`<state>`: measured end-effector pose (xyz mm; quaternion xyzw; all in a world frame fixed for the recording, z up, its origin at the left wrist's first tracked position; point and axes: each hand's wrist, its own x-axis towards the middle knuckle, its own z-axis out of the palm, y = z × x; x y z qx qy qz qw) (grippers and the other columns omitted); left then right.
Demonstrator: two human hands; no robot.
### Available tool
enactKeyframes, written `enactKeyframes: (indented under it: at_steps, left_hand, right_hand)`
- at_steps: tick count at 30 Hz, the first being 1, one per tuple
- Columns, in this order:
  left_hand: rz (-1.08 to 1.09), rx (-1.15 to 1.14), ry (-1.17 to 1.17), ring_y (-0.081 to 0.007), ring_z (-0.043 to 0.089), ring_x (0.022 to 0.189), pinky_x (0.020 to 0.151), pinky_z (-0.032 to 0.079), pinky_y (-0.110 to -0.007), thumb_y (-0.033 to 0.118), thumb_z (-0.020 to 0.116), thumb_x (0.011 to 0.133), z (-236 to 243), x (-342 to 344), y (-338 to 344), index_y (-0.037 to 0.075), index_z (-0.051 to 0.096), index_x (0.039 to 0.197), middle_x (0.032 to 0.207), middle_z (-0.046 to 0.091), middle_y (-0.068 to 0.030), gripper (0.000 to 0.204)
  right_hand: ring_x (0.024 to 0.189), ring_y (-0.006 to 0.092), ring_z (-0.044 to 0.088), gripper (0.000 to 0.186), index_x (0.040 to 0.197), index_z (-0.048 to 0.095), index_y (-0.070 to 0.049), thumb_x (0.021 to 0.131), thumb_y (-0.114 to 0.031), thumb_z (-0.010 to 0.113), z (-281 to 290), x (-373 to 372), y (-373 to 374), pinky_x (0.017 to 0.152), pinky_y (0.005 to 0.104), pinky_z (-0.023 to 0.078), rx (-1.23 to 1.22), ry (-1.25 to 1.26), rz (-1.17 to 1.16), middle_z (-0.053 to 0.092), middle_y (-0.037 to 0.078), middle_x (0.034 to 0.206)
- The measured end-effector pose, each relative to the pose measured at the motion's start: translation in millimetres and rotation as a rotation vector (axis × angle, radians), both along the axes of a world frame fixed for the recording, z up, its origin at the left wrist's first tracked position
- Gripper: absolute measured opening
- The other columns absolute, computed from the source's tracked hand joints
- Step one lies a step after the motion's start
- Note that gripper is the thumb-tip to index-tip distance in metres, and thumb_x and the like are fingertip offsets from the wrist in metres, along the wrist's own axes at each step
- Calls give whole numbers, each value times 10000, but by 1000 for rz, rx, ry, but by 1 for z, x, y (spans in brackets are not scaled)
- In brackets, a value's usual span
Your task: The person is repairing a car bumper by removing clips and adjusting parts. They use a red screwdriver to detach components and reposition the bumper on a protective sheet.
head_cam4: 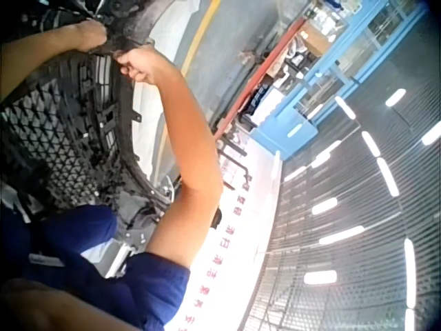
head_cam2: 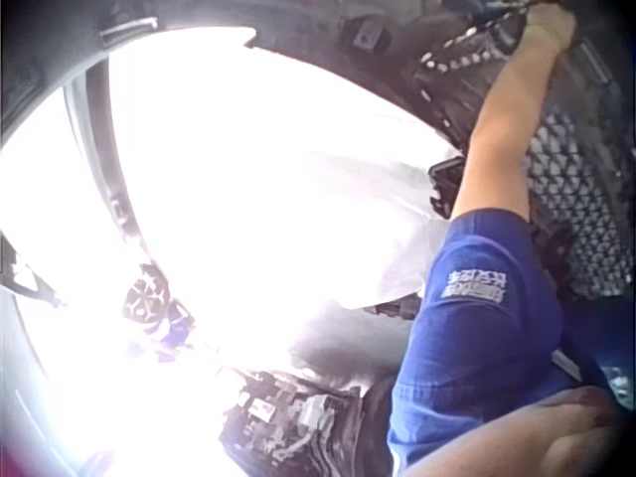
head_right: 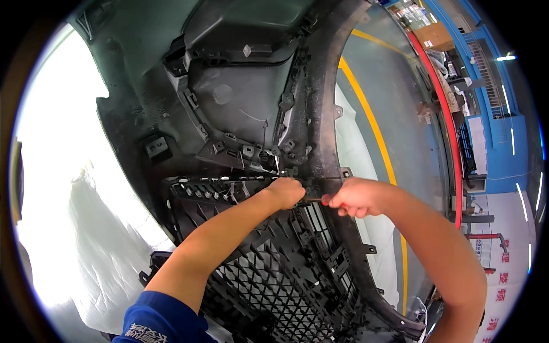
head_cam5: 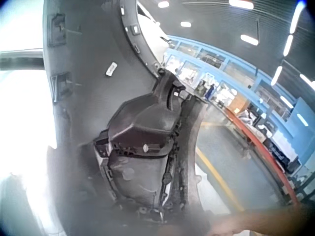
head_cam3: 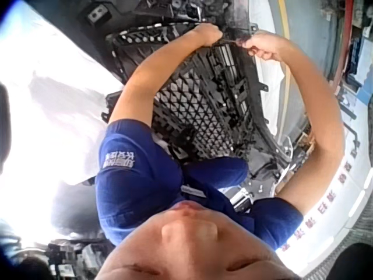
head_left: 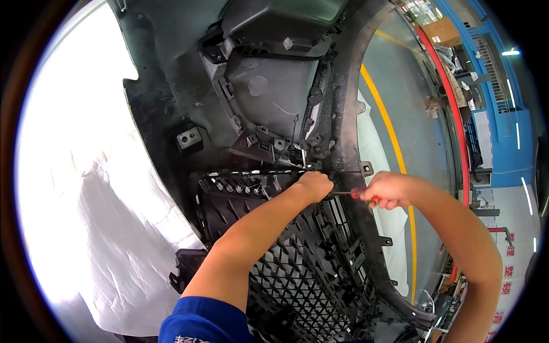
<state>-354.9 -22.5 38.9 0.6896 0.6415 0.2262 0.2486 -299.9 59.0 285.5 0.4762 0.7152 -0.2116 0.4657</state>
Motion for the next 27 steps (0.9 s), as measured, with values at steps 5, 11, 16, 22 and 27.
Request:
enactKeyframes:
  at_steps: [5, 11, 16, 22, 27]
  left_hand:
    - [19, -26, -22, -369, 717, 1093, 920, 591, -460, 69, 722, 808, -1, -1, 1, 29, 779, 981, 1091, 758, -178, 187]
    - [16, -24, -28, -372, 719, 1086, 918, 590, -461, 66, 719, 803, -2, -1, 2, 33, 783, 981, 1092, 757, -189, 193]
    - [10, -26, -38, -379, 717, 1087, 915, 588, -465, 55, 709, 795, 1, -1, 0, 23, 784, 959, 1076, 757, -200, 182]
    - [23, -10, -64, -383, 716, 1078, 919, 584, -468, 45, 710, 781, -1, -4, 2, 8, 781, 955, 1073, 753, -204, 192]
    - [22, -49, -77, -390, 713, 1074, 919, 579, -473, 27, 682, 782, 1, -3, 3, 20, 787, 954, 1074, 752, -202, 201]
  right_hand:
    - [750, 207, 574, 111, 945, 712, -120, 878, -207, 730, -10, 25, -5, 626, 347, 432, 275, 262, 1437, 615, 47, 844]
    - [712, 286, 622, 173, 906, 719, -56, 877, -221, 761, 0, 14, -12, 659, 418, 511, 170, 411, 668, 668, 105, 773]
    - [726, 222, 624, 138, 842, 682, -71, 867, -197, 734, 2, -2, -7, 606, 384, 473, 142, 265, 1078, 624, 50, 755]
    - [779, 193, 601, 63, 907, 719, -102, 874, -154, 704, -3, 18, -9, 623, 369, 476, 329, 492, 1685, 571, 22, 783]
    - [768, 169, 584, 136, 1026, 751, -93, 975, -194, 675, 9, 9, -6, 651, 327, 468, 55, 242, 257, 618, 45, 789]
